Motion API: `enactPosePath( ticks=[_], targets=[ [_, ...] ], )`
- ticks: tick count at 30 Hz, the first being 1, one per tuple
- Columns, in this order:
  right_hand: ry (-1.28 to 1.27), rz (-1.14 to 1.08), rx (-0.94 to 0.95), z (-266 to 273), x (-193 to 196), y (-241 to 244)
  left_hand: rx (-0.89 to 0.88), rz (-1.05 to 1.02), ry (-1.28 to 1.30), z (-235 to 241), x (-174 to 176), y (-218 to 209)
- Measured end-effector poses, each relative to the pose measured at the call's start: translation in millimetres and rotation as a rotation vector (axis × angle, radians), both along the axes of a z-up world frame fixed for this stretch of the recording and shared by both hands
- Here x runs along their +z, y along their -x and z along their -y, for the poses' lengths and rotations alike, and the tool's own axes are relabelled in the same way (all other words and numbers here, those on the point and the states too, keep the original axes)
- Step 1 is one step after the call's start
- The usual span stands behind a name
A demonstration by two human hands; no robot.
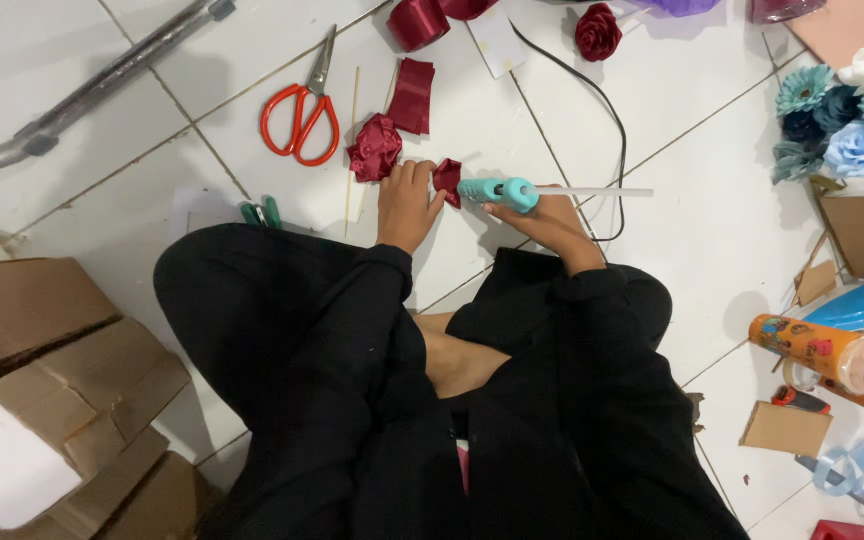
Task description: The person sits on the floor and uses a hot glue gun to apply adhesive to red fabric pieces. They fold and roll the fabric into rose shapes, pressing the glued sections to secure them. The person repeats this process with multiple fabric pieces, creating several fabric flowers.
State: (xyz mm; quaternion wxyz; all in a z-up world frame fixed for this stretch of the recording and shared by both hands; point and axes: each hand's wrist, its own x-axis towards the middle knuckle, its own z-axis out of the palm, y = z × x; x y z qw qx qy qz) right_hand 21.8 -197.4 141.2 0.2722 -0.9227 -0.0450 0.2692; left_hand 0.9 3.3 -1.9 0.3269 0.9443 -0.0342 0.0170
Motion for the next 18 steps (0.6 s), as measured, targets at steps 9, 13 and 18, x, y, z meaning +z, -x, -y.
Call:
enactPosePath(
  ticks=[9, 13, 18],
  targets=[
    [0.011, 0.083, 0.095, 8, -19, -13, 0.005, 0.0, 0.002, 0, 2, 0],
    [-0.003, 0.095, 0.087, 10, -22, -10, 0.0, 0.01, 0.006, 2, -1, 1],
    [0.011, 0.148, 0.101, 9, -20, -5, 0.003, -0.017, 0.023, -1, 4, -1]
  ],
)
